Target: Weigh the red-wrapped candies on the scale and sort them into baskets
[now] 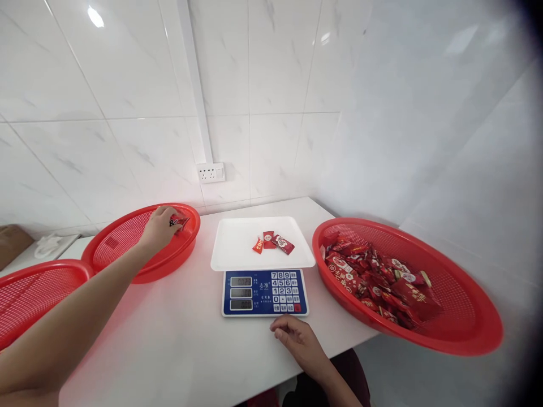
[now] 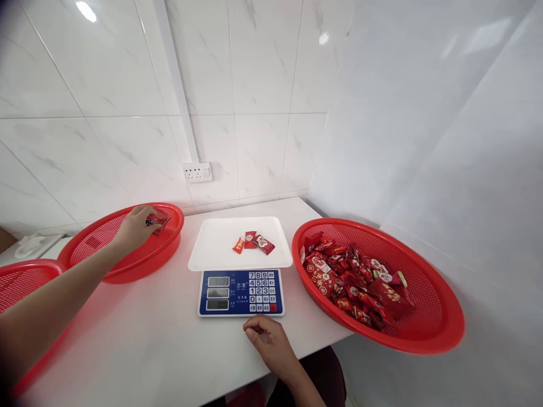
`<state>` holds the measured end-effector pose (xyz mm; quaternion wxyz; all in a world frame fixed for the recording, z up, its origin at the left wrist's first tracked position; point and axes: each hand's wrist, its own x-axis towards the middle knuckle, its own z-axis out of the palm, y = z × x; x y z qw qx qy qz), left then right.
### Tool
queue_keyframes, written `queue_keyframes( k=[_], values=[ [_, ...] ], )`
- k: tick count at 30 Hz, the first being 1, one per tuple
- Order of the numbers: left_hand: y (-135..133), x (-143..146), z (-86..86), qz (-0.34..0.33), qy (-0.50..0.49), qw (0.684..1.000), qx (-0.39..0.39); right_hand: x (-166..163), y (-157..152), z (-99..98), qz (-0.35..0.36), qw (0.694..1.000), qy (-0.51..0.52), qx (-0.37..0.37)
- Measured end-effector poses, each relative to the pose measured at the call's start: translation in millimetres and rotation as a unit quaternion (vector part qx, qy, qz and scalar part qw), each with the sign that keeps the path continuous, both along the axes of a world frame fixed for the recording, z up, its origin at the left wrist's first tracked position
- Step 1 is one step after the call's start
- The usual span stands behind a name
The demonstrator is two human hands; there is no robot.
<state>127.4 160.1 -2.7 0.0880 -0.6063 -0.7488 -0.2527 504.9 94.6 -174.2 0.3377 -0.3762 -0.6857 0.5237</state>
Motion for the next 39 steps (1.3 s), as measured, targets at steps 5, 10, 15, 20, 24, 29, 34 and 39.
queue_keyframes(
  k=[5,10,15,20,24,29,34,39],
  values=[
    [-7.3,-31.8,-10.9,0.067,0.006,0.996,-0.057,-0.5,-0.5,1.4,0.003,1.000,0.000,0.001],
    [-7.7,-38.9,-20.3,0.069,0.025,0.991,-0.110,-0.2,-0.2,2.0,0.000,1.000,0.003,0.001],
    [-8.0,-37.1,-26.4,0.057,0.031,0.990,-0.127,-0.3,-0.8,7.0,-0.004,1.000,-0.010,0.005],
    [-10.6,-37.0,-30.0,0.047,0.051,0.987,-0.144,-1.3,-1.3,7.2,-0.004,1.000,-0.007,0.008],
    [-11.7,-39.7,-32.9,0.049,0.045,0.986,-0.151,-0.9,-1.2,6.0,-0.005,1.000,-0.012,0.010],
    [-13.4,-36.8,-34.2,0.043,0.031,0.986,-0.157,0.0,-1.0,6.0,-0.004,1.000,-0.006,0.005],
    [-14.5,-28.5,-31.2,0.043,0.036,0.987,-0.153,-0.1,-0.9,5.4,-0.006,1.000,-0.004,0.002],
    [-4.8,1.4,-24.7,0.025,0.020,0.996,-0.087,-0.6,-0.8,4.5,-0.003,1.000,-0.007,0.005]
  ],
)
